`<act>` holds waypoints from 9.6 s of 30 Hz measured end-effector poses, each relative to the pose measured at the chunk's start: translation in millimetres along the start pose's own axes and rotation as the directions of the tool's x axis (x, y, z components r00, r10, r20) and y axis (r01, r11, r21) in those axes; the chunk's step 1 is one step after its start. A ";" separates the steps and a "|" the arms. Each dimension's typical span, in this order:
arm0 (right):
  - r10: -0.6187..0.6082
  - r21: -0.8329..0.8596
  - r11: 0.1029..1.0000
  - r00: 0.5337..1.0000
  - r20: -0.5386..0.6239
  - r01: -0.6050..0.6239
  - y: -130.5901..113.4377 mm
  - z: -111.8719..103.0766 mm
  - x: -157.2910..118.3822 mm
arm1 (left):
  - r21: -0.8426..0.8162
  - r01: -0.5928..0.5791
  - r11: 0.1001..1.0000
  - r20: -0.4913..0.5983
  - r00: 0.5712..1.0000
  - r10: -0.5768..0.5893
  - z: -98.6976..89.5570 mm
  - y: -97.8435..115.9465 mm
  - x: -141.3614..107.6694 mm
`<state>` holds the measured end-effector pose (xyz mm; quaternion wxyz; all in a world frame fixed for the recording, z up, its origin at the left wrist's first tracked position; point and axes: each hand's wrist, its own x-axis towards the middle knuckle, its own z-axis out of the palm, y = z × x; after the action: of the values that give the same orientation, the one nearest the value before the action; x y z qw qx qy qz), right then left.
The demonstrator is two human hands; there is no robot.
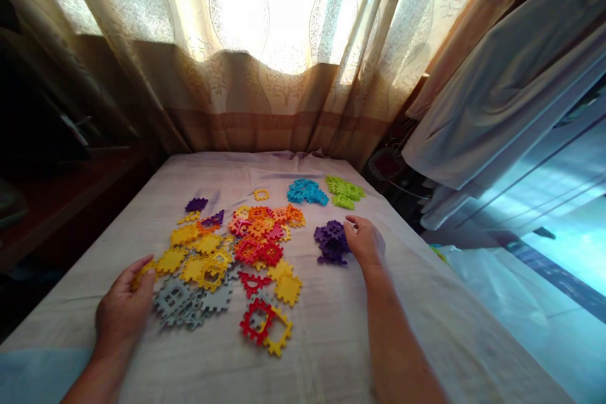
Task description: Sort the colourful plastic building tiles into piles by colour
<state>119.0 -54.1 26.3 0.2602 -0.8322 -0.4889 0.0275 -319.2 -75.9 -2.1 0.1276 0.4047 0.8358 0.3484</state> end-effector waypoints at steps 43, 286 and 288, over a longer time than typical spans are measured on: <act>-0.315 0.162 0.945 0.925 0.213 0.285 -88.5 33.4 -24.0 | -0.057 -0.125 0.991 0.022 0.992 0.126 2.9 -12.2 4.5; -0.412 0.045 0.907 0.904 -0.110 0.419 9.3 48.1 -81.1 | 0.127 -0.646 0.753 -0.067 0.752 0.656 13.1 -44.7 -36.2; -0.456 0.075 0.880 0.878 -0.143 0.469 0.4 45.4 -88.2 | 0.081 -0.637 0.767 -0.061 0.764 0.642 11.0 -46.8 -33.5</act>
<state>59.7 -108.8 -31.4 0.3327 -0.6762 -0.6546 -0.0599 -319.9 -116.4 -44.4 -0.0458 0.6532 0.6621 0.3646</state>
